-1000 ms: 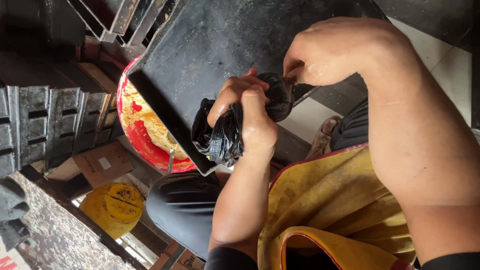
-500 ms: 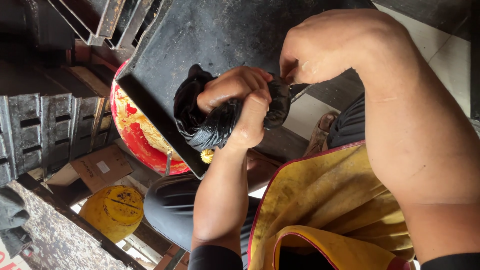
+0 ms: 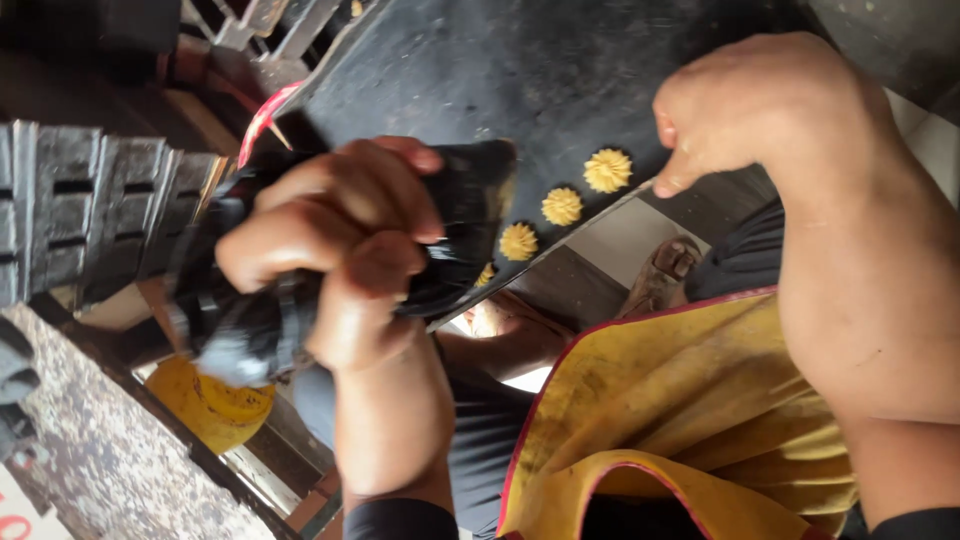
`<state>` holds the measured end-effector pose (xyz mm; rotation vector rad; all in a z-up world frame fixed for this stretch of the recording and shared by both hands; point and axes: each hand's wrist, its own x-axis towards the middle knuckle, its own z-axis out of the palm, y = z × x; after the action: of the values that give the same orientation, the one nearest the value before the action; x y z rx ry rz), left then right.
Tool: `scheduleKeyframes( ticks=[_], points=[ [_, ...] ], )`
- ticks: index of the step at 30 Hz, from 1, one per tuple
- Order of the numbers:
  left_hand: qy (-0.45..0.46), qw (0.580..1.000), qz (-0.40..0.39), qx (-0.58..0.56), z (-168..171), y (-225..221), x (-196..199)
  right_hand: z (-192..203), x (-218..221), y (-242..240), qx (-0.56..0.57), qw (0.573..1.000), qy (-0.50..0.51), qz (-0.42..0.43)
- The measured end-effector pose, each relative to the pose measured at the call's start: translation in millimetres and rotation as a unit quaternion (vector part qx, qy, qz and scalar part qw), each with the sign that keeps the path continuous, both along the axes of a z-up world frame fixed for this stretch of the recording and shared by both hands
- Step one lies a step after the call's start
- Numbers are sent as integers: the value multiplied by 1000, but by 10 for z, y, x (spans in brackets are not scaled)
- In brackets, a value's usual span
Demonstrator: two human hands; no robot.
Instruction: Piping cookie batter from a pastry sleeve onto baking trays and arranging trays in a bakery production area.
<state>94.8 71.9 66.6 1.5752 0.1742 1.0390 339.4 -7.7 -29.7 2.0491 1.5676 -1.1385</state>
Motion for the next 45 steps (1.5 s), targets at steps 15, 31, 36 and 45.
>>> scheduleKeyframes(
  ticks=[15,31,36,45],
  points=[
    [-156,975,128,95,546,241,-979,-59,-1017,-300,109,991,30,66],
    [-95,963,183,-171,52,-773,-245,795,-941,-305,360,768,529,-7],
    [-69,969,227,-72,-8,-887,-114,870,-738,-138,390,767,510,25],
    [64,964,245,-80,-763,-966,-46,589,-466,132,136,900,402,97]
  ],
)
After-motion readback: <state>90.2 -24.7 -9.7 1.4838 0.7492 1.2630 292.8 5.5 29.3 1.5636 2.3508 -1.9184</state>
